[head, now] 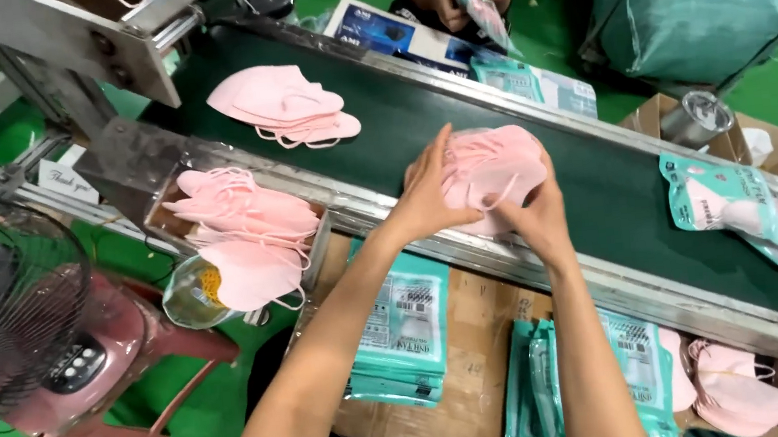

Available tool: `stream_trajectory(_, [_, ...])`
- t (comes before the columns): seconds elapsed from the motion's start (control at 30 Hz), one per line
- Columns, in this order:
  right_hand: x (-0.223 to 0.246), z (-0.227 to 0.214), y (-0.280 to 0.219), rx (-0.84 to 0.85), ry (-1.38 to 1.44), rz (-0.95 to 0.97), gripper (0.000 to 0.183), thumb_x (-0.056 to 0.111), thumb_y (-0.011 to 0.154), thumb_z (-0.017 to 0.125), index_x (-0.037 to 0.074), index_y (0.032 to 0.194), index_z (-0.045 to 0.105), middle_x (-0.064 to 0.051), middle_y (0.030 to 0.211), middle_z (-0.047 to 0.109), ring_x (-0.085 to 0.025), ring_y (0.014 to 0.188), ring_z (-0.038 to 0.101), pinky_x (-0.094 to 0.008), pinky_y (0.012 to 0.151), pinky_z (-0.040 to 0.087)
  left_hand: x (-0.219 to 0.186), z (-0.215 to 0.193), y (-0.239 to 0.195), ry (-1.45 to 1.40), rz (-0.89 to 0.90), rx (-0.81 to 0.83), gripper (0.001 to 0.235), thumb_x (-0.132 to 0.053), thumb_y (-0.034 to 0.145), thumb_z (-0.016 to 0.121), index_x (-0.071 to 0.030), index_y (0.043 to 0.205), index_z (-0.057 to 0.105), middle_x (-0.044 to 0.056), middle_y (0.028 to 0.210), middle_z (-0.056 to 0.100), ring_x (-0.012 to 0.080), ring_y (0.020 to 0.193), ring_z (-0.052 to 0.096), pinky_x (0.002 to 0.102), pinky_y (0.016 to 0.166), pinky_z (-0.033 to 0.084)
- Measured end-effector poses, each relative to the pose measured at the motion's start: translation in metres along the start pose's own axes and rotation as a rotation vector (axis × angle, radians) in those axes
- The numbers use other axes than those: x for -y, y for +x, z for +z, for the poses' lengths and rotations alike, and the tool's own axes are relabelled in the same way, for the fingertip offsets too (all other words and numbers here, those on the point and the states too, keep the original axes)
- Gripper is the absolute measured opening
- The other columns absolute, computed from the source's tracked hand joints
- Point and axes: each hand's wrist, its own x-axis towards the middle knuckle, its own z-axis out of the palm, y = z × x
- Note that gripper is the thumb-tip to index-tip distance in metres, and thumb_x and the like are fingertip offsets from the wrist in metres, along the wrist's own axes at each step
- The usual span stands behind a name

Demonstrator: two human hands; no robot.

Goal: Manually packaging stacks of face masks into plastic bags at a production line workstation.

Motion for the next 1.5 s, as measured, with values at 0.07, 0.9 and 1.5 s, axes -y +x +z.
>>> stream_trajectory(0.07, [-0.036,-0.006,0.002,0.05,-0.079,0.012,0.077,0.017,0.082,0.082,0.001,0.147,0.045,-0.01,0.133,0.062,-0.02,0.121,0.061,-0.034,0.103,0.05,-0.012,-0.005,0.005,-0.045,-0.092,0.047,0.129,-0.03,0.063,0.092,-0.01,0.164,0.014,0.025,0.155,0.04,0.0414,0.143,0.045,0.049,0.118,0.037])
stream_trajectory(0.9, [0.005,0.036,-0.215,-0.468,0.613,0.571,0.035,0.013,0.104,0.052,0.002,0.137,0.059,-0.01,0.122,0.071,-0.016,0.103,0.072,-0.032,0.088,0.059,-0.042,-0.04,-0.22,0.709,0.383,0.584,0.018,-0.007,0.071,0.067,-0.004,0.09,0.067,0.006,0.096,0.065,0.0247,0.1,0.063,0.034,0.075,0.057])
stream_trajectory(1.5, [0.018,0.075,-0.242,-0.25,0.009,0.454,0.019,0.009,0.086,0.079,-0.002,0.098,0.071,-0.005,0.093,0.066,-0.011,0.083,0.06,-0.026,0.075,0.05,-0.089,-0.048,-0.195,0.417,0.4,-0.03,0.016,-0.009,0.085,0.068,-0.003,0.099,0.067,0.009,0.099,0.062,0.027,0.095,0.065,0.035,0.072,0.056])
